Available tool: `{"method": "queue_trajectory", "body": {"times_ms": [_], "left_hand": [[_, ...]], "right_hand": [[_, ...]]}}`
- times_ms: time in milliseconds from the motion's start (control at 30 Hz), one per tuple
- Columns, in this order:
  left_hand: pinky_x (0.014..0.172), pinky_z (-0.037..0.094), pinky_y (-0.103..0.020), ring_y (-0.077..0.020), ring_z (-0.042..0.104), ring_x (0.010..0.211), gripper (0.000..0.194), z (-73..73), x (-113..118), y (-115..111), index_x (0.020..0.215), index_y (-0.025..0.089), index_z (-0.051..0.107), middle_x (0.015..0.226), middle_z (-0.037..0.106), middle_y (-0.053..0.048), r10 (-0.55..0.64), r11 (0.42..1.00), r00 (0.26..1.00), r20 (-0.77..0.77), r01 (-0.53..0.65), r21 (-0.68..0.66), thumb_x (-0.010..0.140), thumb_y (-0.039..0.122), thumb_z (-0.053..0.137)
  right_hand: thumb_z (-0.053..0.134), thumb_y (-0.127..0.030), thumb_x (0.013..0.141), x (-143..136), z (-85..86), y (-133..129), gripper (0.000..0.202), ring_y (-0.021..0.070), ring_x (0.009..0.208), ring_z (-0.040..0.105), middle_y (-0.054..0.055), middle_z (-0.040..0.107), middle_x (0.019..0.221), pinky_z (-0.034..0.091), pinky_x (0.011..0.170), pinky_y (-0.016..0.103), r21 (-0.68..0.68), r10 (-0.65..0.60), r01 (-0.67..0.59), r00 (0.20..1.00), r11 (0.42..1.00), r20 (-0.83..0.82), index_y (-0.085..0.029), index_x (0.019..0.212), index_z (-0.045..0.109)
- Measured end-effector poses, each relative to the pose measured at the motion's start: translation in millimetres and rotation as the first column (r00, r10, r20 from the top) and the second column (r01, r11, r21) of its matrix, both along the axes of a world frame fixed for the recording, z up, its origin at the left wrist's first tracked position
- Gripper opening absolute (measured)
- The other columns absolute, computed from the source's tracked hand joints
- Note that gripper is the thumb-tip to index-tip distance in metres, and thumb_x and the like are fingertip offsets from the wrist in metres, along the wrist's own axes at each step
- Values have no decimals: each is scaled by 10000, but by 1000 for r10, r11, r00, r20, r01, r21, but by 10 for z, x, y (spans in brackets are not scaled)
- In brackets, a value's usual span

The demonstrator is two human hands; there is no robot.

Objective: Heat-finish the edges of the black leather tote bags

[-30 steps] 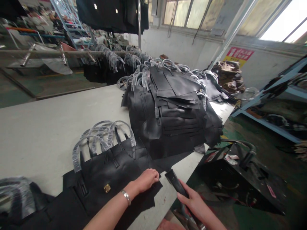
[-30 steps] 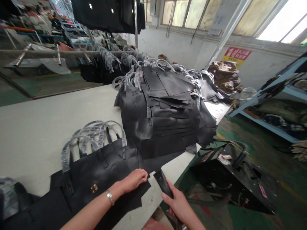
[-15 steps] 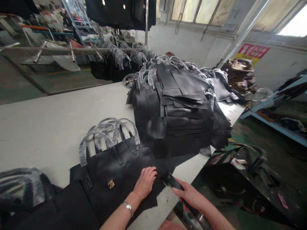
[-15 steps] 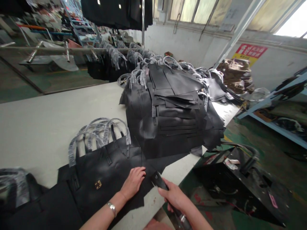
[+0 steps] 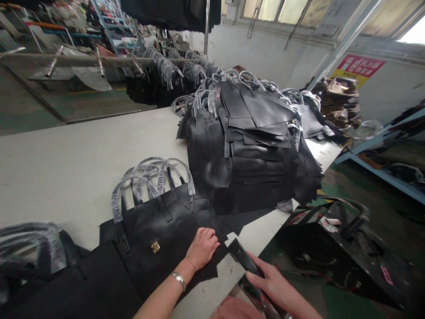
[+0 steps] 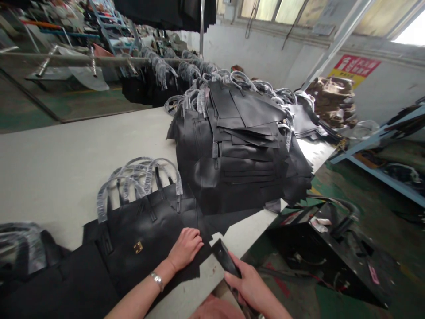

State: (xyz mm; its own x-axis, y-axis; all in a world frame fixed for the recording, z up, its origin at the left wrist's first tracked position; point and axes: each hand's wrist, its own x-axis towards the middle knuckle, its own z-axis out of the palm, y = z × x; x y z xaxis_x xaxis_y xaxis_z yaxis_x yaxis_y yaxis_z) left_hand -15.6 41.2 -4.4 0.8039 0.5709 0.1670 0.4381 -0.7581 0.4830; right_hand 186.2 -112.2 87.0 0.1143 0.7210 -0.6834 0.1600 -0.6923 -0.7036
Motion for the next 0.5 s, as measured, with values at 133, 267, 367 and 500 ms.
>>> {"method": "queue_trajectory", "body": {"times_ms": [133, 267, 367, 500], "left_hand": [[885, 393, -412, -213, 491, 919, 197, -39, 0, -8, 827, 197, 568, 938, 558, -54, -2, 1000, 1000, 12, 2, -7, 955, 281, 443], [851, 391, -393, -203, 505, 878, 238, -79, -15, -17, 903, 200, 584, 913, 568, -55, 18, 999, 999, 48, -16, -34, 980, 287, 376], [820, 397, -378, -190, 505, 813, 262, -77, -37, -20, 1001, 201, 591, 857, 580, -49, 30, 997, 994, 107, -22, -72, 988, 272, 340], [812, 413, -370, -177, 473, 735, 362, -48, -106, -27, 729, 206, 585, 701, 505, -23, 94, 987, 967, 236, -58, -152, 975, 313, 342]], "right_hand": [[568, -359, 797, -138, -53, 36, 588, 87, 372, 476, -25, 616, 648, 370, 359, 186, -16, 28, -28, 999, 999, -40, -235, 1366, 490], [534, -397, 821, -168, -129, 182, 664, 114, 371, 491, -39, 555, 535, 382, 365, 201, 21, -106, 104, 988, 994, 112, -165, 1428, 397], [526, -415, 831, -80, -104, 153, 699, 121, 377, 504, -47, 538, 505, 390, 377, 202, 61, -130, 121, 977, 991, 169, -150, 1452, 349], [572, -397, 811, -45, -52, 49, 630, 100, 371, 504, -23, 627, 610, 381, 365, 187, 31, 1, -2, 999, 1000, 37, -219, 1401, 442]]}}
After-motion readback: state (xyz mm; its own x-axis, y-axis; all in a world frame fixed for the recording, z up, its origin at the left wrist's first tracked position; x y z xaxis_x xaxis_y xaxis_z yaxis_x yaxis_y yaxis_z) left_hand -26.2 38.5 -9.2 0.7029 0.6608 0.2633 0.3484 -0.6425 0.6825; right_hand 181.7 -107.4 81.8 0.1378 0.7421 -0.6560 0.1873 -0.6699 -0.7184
